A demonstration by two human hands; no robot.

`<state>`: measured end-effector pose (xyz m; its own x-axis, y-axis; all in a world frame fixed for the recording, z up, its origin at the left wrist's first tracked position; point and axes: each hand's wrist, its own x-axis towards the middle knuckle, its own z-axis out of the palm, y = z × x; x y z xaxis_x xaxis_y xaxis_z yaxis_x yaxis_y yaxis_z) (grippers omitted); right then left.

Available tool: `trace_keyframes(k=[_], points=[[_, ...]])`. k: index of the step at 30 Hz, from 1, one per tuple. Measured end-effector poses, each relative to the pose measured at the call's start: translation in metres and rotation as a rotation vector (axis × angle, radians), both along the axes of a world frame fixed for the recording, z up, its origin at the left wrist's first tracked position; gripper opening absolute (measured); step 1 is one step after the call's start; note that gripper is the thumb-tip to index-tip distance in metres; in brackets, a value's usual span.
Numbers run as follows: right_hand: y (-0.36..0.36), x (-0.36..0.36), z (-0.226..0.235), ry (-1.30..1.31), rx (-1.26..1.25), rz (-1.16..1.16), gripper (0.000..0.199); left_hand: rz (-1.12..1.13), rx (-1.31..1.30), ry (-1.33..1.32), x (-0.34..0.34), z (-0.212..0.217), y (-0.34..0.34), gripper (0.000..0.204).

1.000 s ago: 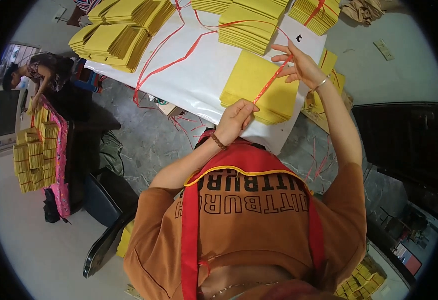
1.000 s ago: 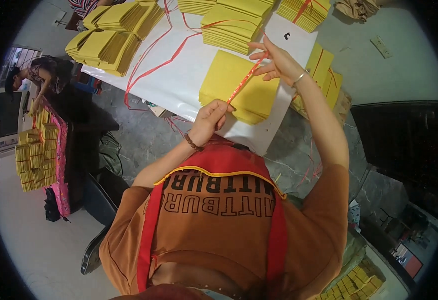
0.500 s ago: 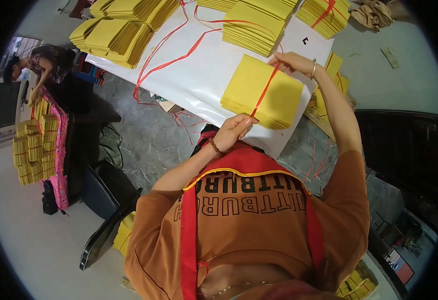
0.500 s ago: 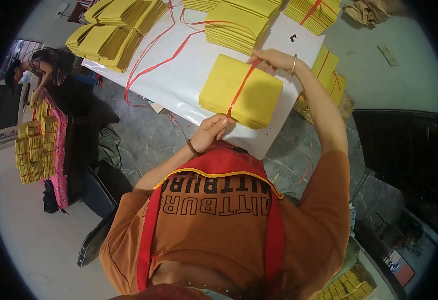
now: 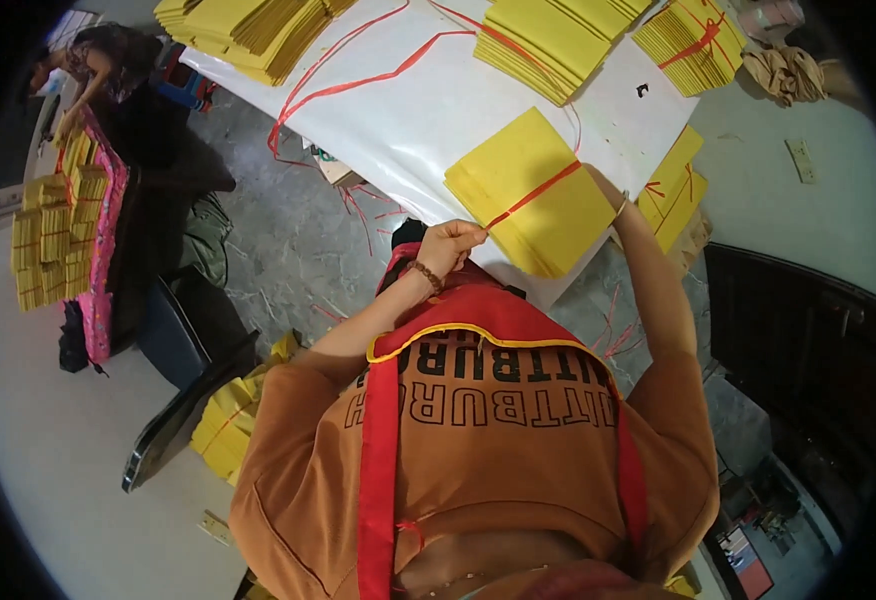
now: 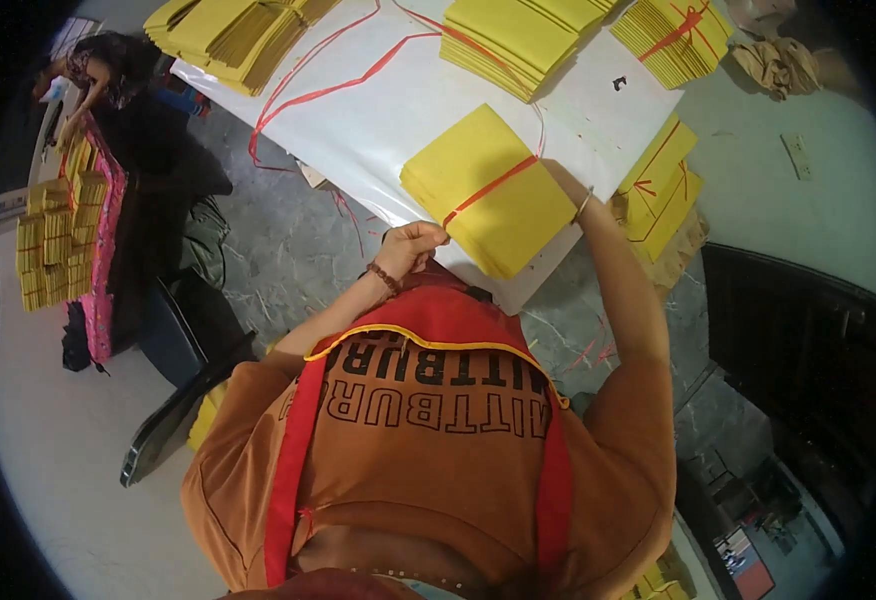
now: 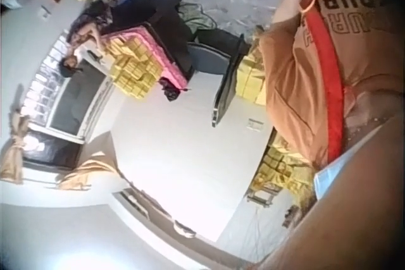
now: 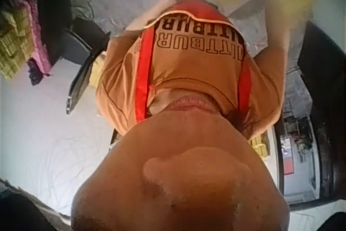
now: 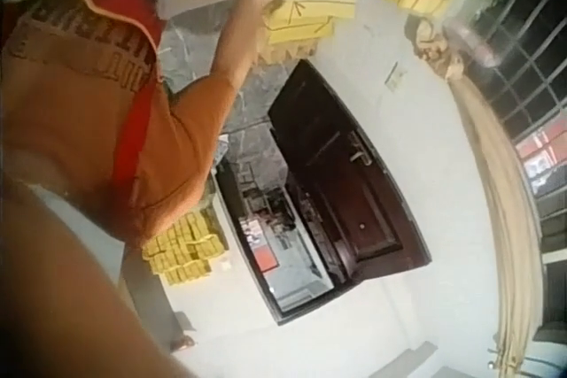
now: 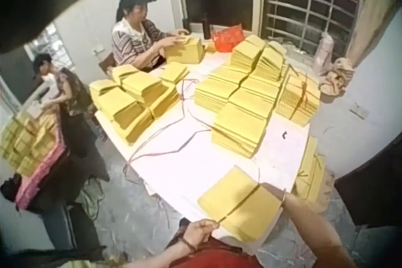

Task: The recorder is bundling stacks of yellow paper with red ribbon and cutting the excess ribbon using scissors.

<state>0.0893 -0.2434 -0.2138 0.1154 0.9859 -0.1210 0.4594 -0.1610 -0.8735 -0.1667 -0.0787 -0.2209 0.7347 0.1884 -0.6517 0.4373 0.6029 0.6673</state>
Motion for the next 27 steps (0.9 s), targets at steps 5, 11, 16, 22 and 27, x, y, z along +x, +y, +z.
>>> trace_keyframes(k=[5,11,16,22,27], points=[[-0.012,-0.045,-0.018,-0.044,0.055,-0.235,0.027,0.113,-0.089,0.036,0.002,-0.003,0.004,0.043],[-0.035,-0.084,-0.044,-0.099,0.164,-0.546,0.025,-0.031,-0.133,0.054,0.014,-0.001,0.029,0.039],[-0.045,-0.101,-0.04,0.113,0.159,-0.731,0.022,-0.124,-0.101,0.037,0.02,0.004,0.037,0.042],[-0.031,-0.122,-0.024,0.801,0.311,-0.984,0.017,-0.252,-0.322,-0.06,0.026,-0.006,0.054,0.036],[-0.029,-0.112,-0.001,0.833,0.27,-0.916,0.018,-0.45,-0.14,-0.102,0.029,0.005,0.064,0.039]])
